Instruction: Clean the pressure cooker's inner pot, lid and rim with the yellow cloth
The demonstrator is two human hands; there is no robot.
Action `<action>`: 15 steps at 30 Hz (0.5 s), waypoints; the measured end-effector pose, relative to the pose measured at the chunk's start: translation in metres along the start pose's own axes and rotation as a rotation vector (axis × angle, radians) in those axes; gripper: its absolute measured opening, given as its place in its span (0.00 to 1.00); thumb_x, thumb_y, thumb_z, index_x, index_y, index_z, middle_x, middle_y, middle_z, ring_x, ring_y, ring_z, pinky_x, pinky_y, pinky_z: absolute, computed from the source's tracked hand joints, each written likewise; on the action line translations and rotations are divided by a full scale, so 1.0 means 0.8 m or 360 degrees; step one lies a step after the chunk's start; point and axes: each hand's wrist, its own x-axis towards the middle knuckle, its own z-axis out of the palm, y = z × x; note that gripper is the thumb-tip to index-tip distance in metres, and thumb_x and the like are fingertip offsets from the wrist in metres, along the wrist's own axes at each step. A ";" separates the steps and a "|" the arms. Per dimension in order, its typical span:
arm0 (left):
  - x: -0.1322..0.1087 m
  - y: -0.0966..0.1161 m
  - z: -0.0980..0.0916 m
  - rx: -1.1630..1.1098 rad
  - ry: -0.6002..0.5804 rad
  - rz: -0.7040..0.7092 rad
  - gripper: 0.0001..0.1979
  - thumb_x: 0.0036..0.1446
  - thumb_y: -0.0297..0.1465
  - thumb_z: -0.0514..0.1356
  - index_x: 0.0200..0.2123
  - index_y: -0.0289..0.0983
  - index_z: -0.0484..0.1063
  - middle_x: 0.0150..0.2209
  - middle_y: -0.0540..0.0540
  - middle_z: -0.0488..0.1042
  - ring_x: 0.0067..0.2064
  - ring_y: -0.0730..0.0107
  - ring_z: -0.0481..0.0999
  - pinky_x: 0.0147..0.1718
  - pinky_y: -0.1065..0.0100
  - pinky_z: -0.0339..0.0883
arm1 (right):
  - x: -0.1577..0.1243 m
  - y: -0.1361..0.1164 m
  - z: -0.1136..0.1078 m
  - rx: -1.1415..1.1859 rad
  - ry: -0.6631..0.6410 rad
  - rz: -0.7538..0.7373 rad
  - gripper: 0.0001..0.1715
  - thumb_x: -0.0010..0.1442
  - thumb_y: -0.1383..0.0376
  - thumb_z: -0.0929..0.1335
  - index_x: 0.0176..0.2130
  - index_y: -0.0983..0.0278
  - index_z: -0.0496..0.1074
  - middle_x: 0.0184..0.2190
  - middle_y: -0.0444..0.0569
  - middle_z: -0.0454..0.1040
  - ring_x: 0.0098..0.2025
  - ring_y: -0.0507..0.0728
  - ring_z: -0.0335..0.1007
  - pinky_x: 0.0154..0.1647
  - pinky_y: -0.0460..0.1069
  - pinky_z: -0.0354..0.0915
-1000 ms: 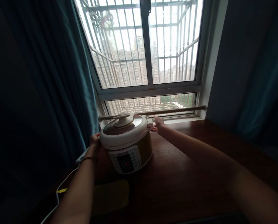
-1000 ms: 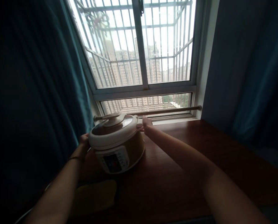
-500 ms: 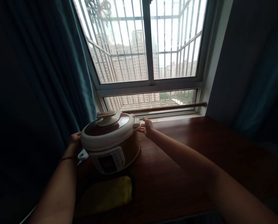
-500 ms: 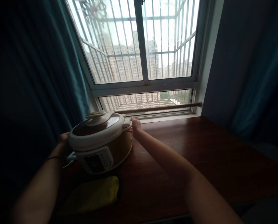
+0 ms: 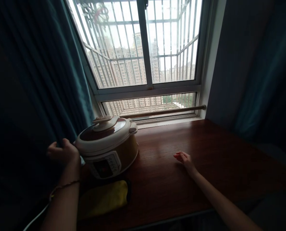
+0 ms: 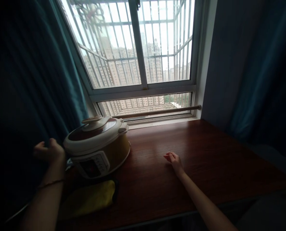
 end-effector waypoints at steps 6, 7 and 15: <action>-0.216 0.120 -0.078 -0.0660 -0.0476 0.0284 0.27 0.53 0.41 0.57 0.52 0.33 0.57 0.56 0.35 0.54 0.58 0.55 0.55 0.56 0.50 0.48 | 0.011 0.011 -0.009 -0.0074 0.0036 -0.0193 0.28 0.52 0.43 0.63 0.32 0.66 0.70 0.24 0.50 0.74 0.26 0.53 0.70 0.27 0.47 0.64; -0.263 0.142 -0.085 -0.0814 -0.0790 0.0206 0.24 0.53 0.39 0.56 0.50 0.35 0.58 0.56 0.36 0.56 0.58 0.56 0.55 0.56 0.51 0.48 | 0.010 0.010 -0.008 -0.0091 -0.0019 -0.0198 0.29 0.53 0.43 0.63 0.31 0.66 0.70 0.24 0.50 0.74 0.25 0.53 0.69 0.26 0.46 0.64; -0.458 0.194 -0.052 -0.1427 -0.2477 -0.0559 0.23 0.56 0.46 0.51 0.40 0.33 0.71 0.37 0.39 0.74 0.38 0.62 0.74 0.38 0.62 0.67 | -0.001 0.018 -0.003 -0.0239 -0.0528 -0.0151 0.37 0.54 0.39 0.57 0.25 0.68 0.70 0.20 0.50 0.71 0.21 0.53 0.67 0.24 0.48 0.64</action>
